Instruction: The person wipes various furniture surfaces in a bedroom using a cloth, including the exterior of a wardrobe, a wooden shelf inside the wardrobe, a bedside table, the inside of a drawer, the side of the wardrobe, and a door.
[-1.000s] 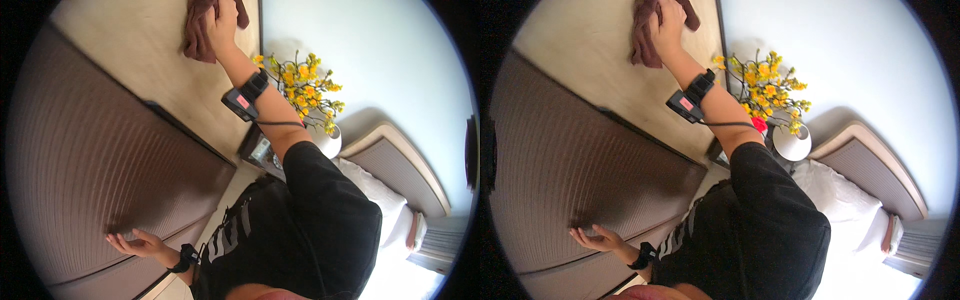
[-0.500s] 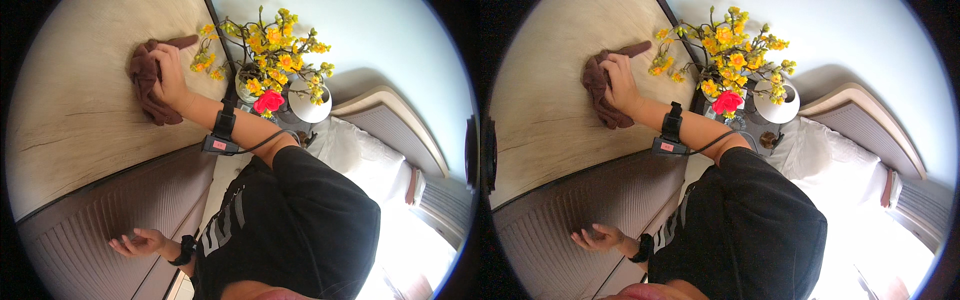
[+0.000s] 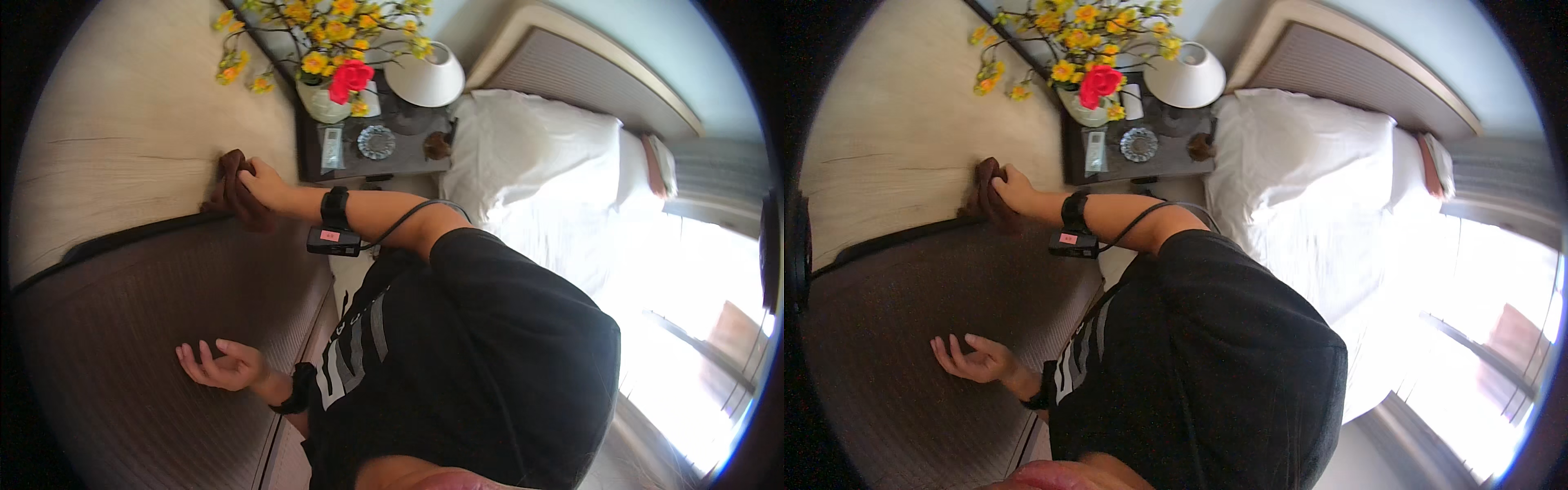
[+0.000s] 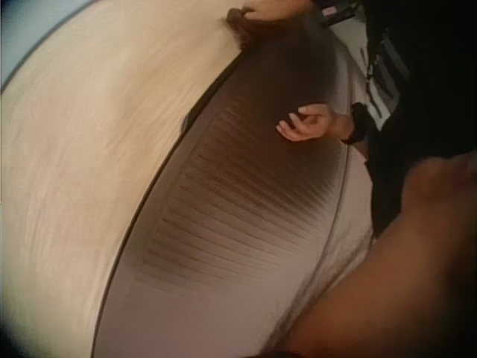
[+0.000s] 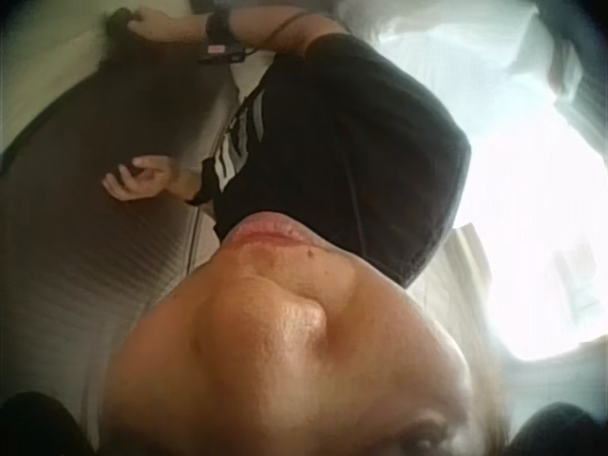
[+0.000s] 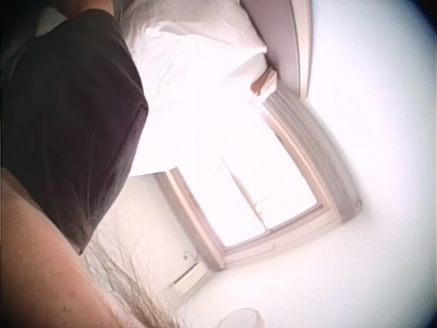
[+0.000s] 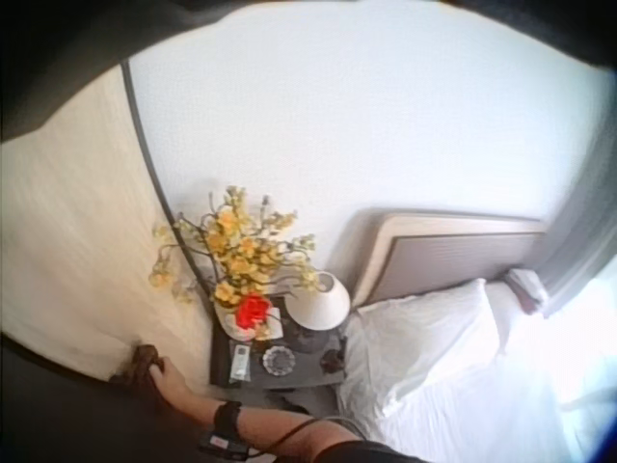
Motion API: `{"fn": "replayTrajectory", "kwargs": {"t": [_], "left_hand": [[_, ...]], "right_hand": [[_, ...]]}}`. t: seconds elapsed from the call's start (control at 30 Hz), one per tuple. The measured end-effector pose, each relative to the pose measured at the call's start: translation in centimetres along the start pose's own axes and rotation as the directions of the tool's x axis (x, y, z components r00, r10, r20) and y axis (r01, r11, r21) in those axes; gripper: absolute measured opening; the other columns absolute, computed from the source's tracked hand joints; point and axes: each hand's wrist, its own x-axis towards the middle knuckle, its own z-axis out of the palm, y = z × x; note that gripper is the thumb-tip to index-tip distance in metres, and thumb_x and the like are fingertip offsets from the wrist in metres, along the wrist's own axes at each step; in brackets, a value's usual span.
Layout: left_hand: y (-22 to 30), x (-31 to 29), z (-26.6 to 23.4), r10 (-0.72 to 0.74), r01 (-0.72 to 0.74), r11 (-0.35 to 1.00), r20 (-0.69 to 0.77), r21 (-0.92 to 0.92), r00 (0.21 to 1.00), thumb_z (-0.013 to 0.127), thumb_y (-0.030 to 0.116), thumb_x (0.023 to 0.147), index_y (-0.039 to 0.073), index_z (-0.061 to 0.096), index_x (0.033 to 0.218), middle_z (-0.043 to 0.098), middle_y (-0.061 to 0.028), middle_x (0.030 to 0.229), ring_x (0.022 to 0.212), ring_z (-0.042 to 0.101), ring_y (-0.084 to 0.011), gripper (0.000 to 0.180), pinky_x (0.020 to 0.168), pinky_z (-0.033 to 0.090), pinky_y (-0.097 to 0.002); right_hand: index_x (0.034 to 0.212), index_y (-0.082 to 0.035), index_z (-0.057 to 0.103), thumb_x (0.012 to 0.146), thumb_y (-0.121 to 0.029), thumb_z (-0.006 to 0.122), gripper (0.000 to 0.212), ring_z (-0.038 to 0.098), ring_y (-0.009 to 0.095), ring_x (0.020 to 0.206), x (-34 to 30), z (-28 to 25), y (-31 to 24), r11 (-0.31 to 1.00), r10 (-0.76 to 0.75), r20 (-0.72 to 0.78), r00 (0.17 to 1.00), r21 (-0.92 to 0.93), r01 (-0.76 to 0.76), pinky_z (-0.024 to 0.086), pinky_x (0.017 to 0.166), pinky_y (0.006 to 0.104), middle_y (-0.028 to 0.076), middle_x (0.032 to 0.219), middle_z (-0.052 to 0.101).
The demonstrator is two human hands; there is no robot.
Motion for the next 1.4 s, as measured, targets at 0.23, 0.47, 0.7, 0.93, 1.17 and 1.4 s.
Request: {"fn": "replayTrajectory", "kwargs": {"t": [0.23,0.47,0.7,0.93,1.17,1.4], "left_hand": [[1.6,-0.7,1.4,-0.112,0.107,0.933,0.006,-0.343,0.994,0.044,0.001,0.087,-0.005,0.051,0.103,0.051,-0.0204,0.112,0.106,0.051,-0.0326,0.019,0.092,0.045,-0.0444],[6.6,0.3,6.2,-0.08,0.338,0.78,0.452,-0.527,0.889,0.051,-0.004,0.082,-0.005,0.057,0.099,0.062,-0.0161,0.094,0.088,0.061,-0.027,0.018,0.079,0.048,-0.0349],[13.0,1.0,11.6,-0.057,0.475,0.731,0.651,-0.489,0.757,0.055,-0.002,0.081,-0.001,0.061,0.095,0.063,-0.0126,0.092,0.086,0.062,-0.0241,0.015,0.079,0.048,-0.0317],[19.3,0.6,16.2,-0.001,0.571,0.709,0.809,-0.415,0.588,0.058,0.0,0.081,0.0,0.06,0.099,0.063,-0.0118,0.094,0.089,0.061,-0.0223,0.018,0.079,0.047,-0.0304],[21.5,-1.9,18.3,-0.067,0.68,0.702,0.93,-0.213,0.361,0.059,0.005,0.082,0.001,0.06,0.102,0.063,-0.0113,0.097,0.091,0.06,-0.0222,0.02,0.081,0.046,-0.0302],[22.3,-3.6,18.0,-0.132,0.691,0.716,0.954,-0.097,0.271,0.059,0.011,0.083,0.004,0.06,0.104,0.062,-0.0109,0.099,0.093,0.06,-0.0217,0.022,0.08,0.046,-0.03]], "right_hand": [[0.106,0.0,0.055,0.088,-0.03,0.043,0.037,0.06,0.027,0.086,-5.9,-12.2,-0.5,0.698,0.416,0.227,0.881,0.541,-0.469,0.049,0.079,0.0398,0.016,0.1,0.06],[0.109,-0.002,0.054,0.091,-0.03,0.04,0.036,0.059,0.024,0.092,-11.6,-27.1,1.0,0.397,0.324,0.271,0.906,0.831,-0.39,0.047,0.085,0.0355,0.015,0.104,0.06],[0.109,0.0,0.053,0.09,-0.028,0.042,0.035,0.058,0.024,0.094,-14.9,-36.5,2.5,0.334,0.243,0.241,0.94,0.889,-0.314,0.047,0.085,0.0343,0.014,0.104,0.06],[0.114,0.001,0.051,0.088,-0.026,0.048,0.037,0.057,0.024,0.098,-15.4,-43.9,4.6,0.335,0.393,0.039,0.919,0.925,-0.182,0.046,0.088,0.0354,0.015,0.11,0.058],[0.114,0.002,0.046,0.081,-0.018,0.061,0.041,0.058,0.026,0.092,-11.2,-53.1,6.5,0.747,0.467,-0.421,0.777,0.659,-0.091,0.052,0.076,0.0358,0.016,0.101,0.056],[0.117,0.004,0.039,0.07,-0.015,0.074,0.062,0.058,0.026,0.091,-7.6,-54.9,6.2,0.869,0.359,-0.394,0.846,0.473,-0.149,0.053,0.073,0.0388,0.018,0.106,0.052]]}}
